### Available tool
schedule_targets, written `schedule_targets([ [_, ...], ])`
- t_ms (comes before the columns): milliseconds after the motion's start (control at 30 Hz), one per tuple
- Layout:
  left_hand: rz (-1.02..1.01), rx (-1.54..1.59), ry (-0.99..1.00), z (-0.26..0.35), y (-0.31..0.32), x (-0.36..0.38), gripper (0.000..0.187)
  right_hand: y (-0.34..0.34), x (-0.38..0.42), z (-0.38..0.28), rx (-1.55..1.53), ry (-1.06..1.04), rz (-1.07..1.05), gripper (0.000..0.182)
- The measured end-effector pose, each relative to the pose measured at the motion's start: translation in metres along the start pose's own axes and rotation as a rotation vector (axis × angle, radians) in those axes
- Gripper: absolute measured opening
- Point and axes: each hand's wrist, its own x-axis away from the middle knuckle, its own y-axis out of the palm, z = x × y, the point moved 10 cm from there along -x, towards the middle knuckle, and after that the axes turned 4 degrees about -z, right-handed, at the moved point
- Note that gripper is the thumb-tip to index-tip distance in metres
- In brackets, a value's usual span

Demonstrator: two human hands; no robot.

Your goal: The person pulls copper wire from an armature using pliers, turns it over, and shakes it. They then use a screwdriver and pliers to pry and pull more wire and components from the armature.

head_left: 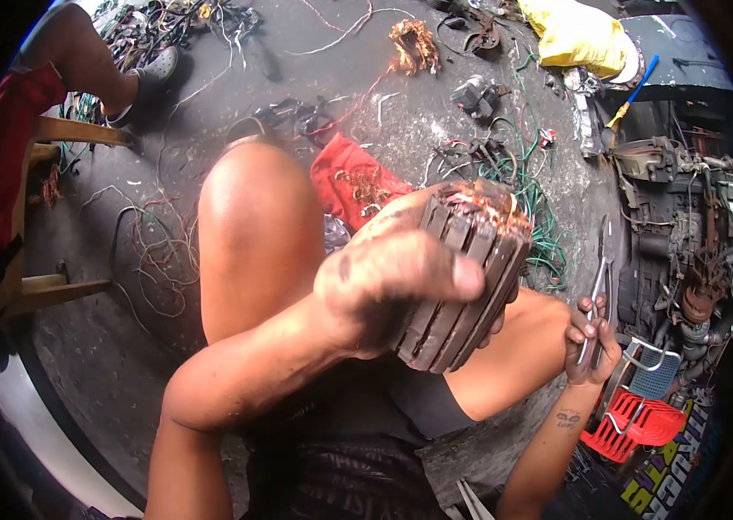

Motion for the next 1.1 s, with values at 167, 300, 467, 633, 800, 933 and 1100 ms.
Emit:
schedule_targets([
  [167, 0.019, 0.142, -0.123, -0.013, -0.013, -0.003, 0.063, -0.003, 0.003, -0.002, -0.095, -0.001, -0.031, 0.037],
  [300, 0.236, 0.287, -0.061, -0.011, -0.015, -0.006, 0.036, 0.002, 0.002, -0.001, -0.127, -0.009, -0.059, 0.035],
  [467, 0.223, 0.397, -0.014, -0.008, -0.023, -0.018, 0.04, 0.003, 0.001, -0.003, -0.128, -0.009, -0.059, 0.035],
  [633, 0.349, 0.436, 0.007, -0.008, -0.039, -0.017, 0.044, 0.007, -0.001, -0.003, -0.105, -0.016, -0.066, 0.034],
  [800, 0.347, 0.465, -0.025, -0.01, -0.039, -0.015, 0.054, 0.008, -0.001, -0.004, -0.114, -0.021, -0.06, 0.035],
  [933, 0.343, 0.453, -0.027, -0.009, -0.039, -0.014, 0.056, 0.002, 0.0, -0.006, -0.117, -0.017, -0.055, 0.037],
  [1100, 0.364, 0.495, 0.002, -0.005, -0.038, -0.014, 0.047, 0.002, -0.001, -0.007, -0.114, -0.01, -0.058, 0.04],
])
